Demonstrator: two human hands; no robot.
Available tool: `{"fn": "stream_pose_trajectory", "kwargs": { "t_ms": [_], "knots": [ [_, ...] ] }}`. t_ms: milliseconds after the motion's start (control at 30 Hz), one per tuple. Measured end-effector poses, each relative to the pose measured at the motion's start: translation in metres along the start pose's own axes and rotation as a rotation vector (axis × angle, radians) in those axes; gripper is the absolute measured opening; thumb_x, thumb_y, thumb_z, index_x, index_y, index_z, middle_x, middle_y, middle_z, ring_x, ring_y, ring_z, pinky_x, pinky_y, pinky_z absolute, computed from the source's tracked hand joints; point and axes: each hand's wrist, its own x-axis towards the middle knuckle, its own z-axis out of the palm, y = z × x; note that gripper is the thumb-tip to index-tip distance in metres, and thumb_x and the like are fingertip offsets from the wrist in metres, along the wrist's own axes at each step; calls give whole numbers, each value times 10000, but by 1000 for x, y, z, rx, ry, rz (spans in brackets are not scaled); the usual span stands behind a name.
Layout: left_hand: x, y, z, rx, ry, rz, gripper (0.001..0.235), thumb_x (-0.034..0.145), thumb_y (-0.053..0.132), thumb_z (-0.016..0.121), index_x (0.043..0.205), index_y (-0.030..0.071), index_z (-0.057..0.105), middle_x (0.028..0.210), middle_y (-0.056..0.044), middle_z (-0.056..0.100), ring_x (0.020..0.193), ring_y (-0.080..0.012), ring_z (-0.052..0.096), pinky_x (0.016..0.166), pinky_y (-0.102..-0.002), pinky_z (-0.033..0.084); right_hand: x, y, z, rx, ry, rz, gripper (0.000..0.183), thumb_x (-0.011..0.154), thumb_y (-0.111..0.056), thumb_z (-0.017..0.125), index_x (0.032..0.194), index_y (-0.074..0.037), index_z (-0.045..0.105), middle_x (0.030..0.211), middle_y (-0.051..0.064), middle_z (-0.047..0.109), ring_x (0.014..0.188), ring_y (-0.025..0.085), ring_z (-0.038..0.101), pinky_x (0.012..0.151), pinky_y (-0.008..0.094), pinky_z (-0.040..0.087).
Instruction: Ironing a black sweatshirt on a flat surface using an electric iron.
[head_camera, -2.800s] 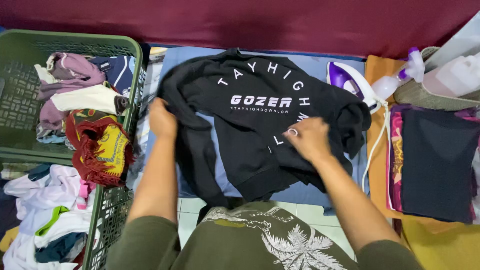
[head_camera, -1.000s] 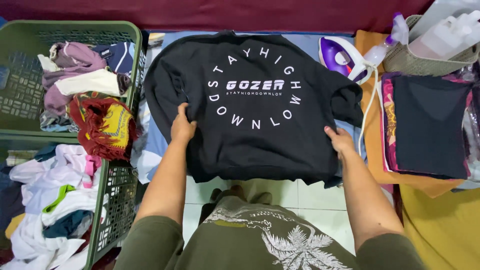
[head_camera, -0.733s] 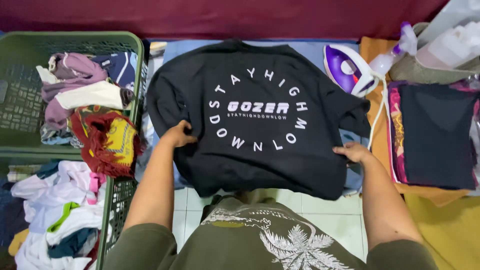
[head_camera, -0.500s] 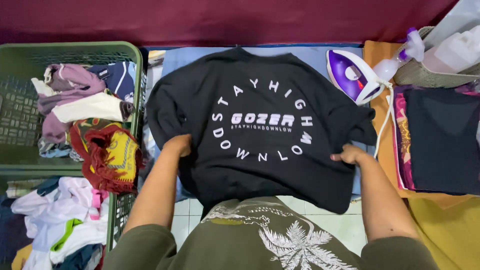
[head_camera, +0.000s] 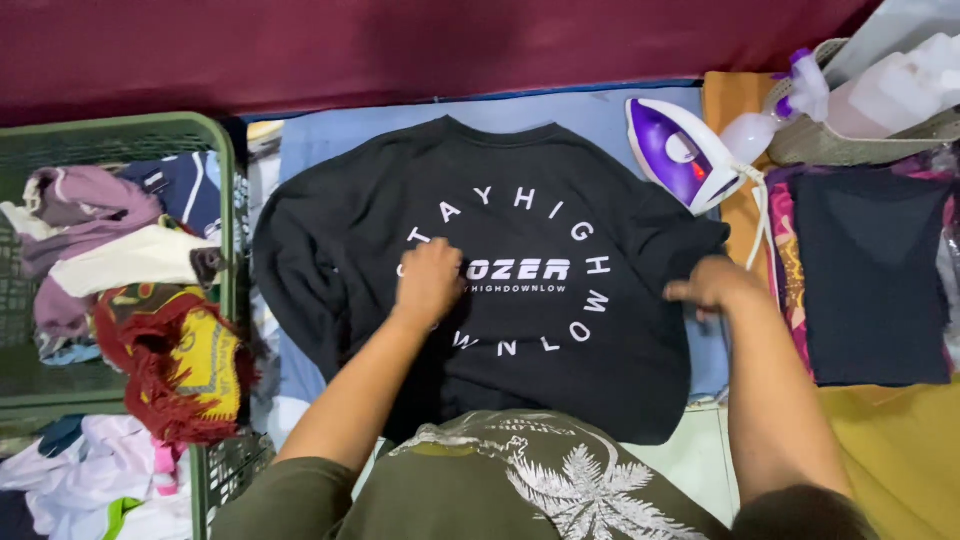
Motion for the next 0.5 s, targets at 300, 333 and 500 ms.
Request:
{"fn": "stream_pose_trajectory", "kwargs": {
  "t_ms": [300,333,500],
  "knots": [
    [44,127,16,-90,-192,482,990,853,738,551,1621,184,260,1712,-100,141,1574,-317,85,1222,-615,106,20,-79,-138,-331,828,-163,478,898,-416,704,1158,-15,684,1109,207,711,1071,398,684,853,507,526],
    [49,131,17,-89,-190,481,990,853,738,551,1621,184,260,1712,-100,141,1574,-317,85,1222,-615,106,49,-72,-136,-331,830,-164,478,898,-416,704,1158,-15,684,1109,207,711,1071,398,684,853,507,526],
    [54,146,16,-105,-218,517,973,862,786,462,1617,212,242,1701,-86,136,1572,-313,62,1222,-615,44,109,-80,-152,-248,577,-162,365,870,-147,641,1210,-16,658,1180,244,692,1096,392,686,902,477,533]
  ]
}}
